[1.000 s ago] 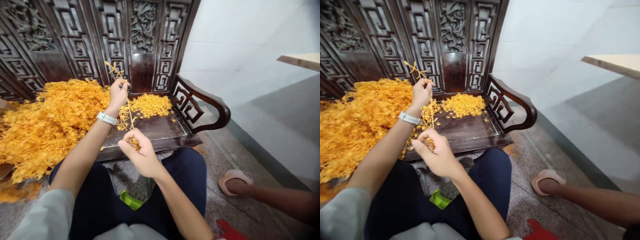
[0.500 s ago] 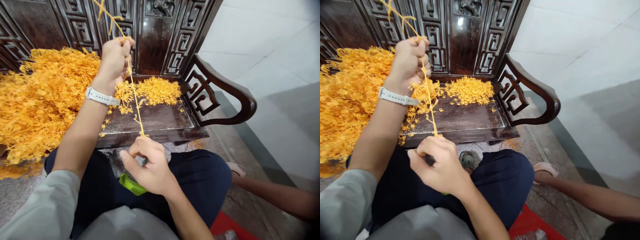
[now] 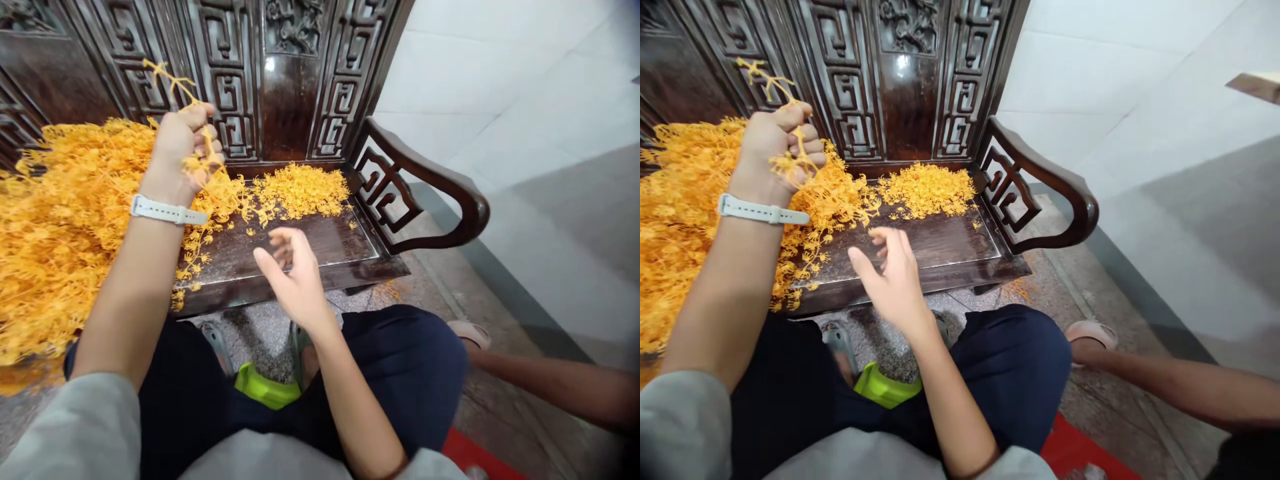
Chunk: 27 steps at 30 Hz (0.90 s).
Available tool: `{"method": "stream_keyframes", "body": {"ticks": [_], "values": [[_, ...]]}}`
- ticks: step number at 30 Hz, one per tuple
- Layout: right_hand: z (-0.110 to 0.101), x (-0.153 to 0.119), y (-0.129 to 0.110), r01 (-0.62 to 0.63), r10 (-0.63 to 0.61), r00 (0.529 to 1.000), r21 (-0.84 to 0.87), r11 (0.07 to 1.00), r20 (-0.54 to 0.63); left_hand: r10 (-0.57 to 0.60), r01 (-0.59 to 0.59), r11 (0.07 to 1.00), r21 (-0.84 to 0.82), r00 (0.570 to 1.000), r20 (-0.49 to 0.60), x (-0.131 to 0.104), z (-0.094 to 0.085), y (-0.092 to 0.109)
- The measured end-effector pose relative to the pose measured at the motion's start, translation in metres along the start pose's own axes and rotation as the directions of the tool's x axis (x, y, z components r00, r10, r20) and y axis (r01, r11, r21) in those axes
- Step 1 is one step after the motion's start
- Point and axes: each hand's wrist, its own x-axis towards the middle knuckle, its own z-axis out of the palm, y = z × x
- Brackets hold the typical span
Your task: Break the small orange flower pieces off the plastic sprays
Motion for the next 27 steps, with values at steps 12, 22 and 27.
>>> {"method": "stream_keyframes", "body": {"ticks": [12, 22, 27], "values": [[-0.002, 0.054, 0.013, 0.251, -0.238, 0.918, 0.002, 0.968, -0.317, -0.155, 0.153, 0.988, 0.026, 0.969, 0.194, -0.073, 0.056, -0.015], [-0.022, -0.002, -0.034, 0.523, -0.511, 0.841, -0.024, 0.852, 0.175, -0.277, 0.283, 0.948, -0.147, 0.959, 0.058, -0.036, 0.022, -0.016], [-0.028, -0.006, -0.053, 0.35, -0.357, 0.913, 0.073, 0.934, 0.195, -0.203, 0.209, 0.933, -0.293, 0.978, 0.052, -0.013, -0.003, -0.02]]}}
